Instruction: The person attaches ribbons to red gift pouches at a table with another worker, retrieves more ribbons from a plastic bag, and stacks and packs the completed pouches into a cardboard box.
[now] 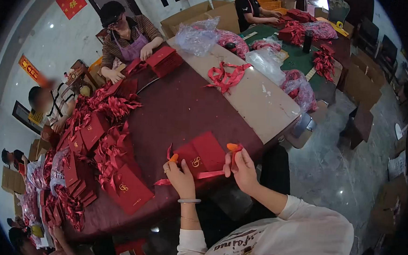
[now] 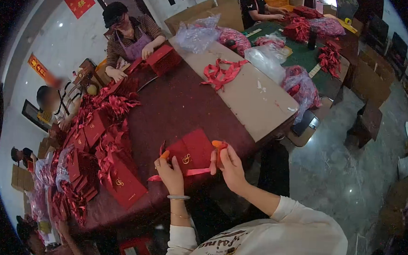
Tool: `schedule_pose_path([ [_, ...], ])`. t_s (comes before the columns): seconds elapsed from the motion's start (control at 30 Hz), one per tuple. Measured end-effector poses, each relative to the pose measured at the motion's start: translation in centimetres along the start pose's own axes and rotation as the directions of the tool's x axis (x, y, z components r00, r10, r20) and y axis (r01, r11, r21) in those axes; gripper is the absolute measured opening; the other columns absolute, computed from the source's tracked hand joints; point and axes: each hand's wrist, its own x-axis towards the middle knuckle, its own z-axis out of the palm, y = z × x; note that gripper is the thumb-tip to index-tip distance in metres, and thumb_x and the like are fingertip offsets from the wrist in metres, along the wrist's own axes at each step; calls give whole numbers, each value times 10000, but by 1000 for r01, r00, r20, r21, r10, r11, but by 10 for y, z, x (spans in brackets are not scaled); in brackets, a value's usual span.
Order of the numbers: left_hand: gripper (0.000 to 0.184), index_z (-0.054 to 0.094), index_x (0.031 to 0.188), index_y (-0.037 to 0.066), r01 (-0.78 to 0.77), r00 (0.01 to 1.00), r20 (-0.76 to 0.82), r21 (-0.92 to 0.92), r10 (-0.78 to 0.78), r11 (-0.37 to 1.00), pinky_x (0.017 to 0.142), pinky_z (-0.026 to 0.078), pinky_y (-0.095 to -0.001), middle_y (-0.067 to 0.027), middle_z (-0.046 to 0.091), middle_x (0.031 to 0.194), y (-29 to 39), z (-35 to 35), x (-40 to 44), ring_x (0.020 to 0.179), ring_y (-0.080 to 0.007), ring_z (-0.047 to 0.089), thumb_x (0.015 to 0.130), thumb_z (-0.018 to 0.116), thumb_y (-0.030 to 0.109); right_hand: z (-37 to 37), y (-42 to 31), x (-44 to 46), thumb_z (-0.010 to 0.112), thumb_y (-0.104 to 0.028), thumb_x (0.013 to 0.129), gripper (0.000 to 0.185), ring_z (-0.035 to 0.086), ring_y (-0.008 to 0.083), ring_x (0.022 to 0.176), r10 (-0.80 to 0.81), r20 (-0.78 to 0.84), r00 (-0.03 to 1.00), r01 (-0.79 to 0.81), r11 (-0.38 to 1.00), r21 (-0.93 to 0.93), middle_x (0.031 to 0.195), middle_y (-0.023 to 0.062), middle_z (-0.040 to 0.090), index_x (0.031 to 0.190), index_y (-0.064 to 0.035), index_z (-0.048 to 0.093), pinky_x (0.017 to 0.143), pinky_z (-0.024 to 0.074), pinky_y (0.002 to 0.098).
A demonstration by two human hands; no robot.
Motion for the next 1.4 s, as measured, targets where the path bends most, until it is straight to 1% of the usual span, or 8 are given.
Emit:
schedule_pose_path([
  [0.07,223,533,1008,-53,-25,1000,-7,4,25,1000,718,422,-395,-203,490,970,-4,2,-1,851,-347,501,827,582,68,2,-2,4,360,-231,986,265,439,112,520,28,-13,1000,-29,989,-144,750,28,460,1120,-36,479,527,385,223],
  [0.4,221,532,987,-62,4,1000,-23,18,-3,1000,764,420,-414,-217,493,980,-5,3,0,887,-365,505,831,585,85,28,-2,45,479,-234,949,218,396,15,472,28,51,998,-2,894,-447,651,-34,468,913,-37,564,400,310,179],
  [0.6,242,533,1012,-52,-67,995,-67,49,70,997,795,424,-410,-220,503,988,-6,4,0,919,-372,506,810,597,63,43,32,76,536,-203,906,208,409,37,520,123,22,992,-98,871,-482,610,-27,466,803,-25,567,441,317,201],
  [0.67,249,534,1025,-45,-54,997,-56,48,57,997,804,425,-408,-218,506,997,-6,5,-1,930,-367,507,811,596,67,28,46,84,565,-211,886,198,490,73,646,119,136,984,34,618,-785,724,48,571,897,-16,599,567,399,251],
  [1.03,269,527,1071,-29,-52,995,-81,19,53,998,807,430,-414,-214,519,1010,-4,3,-3,933,-371,520,823,577,62,39,43,69,660,-217,779,218,528,188,621,65,394,917,358,304,-883,719,83,564,889,-28,654,582,429,299],
  [1.23,323,523,1117,-20,-62,995,-82,6,62,998,811,441,-377,-213,541,1036,-5,-2,-6,942,-330,535,812,597,52,43,42,68,655,-180,782,211,536,181,640,57,295,954,234,474,-849,740,97,566,888,-3,612,597,433,289],
  [1.33,331,522,1146,3,129,991,18,-349,-131,928,814,442,-306,-153,560,1052,-5,-8,-7,936,-227,548,831,603,64,42,41,68,640,-138,783,182,533,172,639,34,286,958,236,475,-847,752,98,562,878,7,583,601,434,282],
  [1.4,326,517,1172,18,173,979,61,-759,-196,628,793,431,-238,-72,557,1045,-5,-6,-3,916,-126,529,860,592,74,41,41,69,624,-161,790,184,537,188,648,52,275,960,213,500,-840,763,98,556,865,-2,571,601,437,302],
])
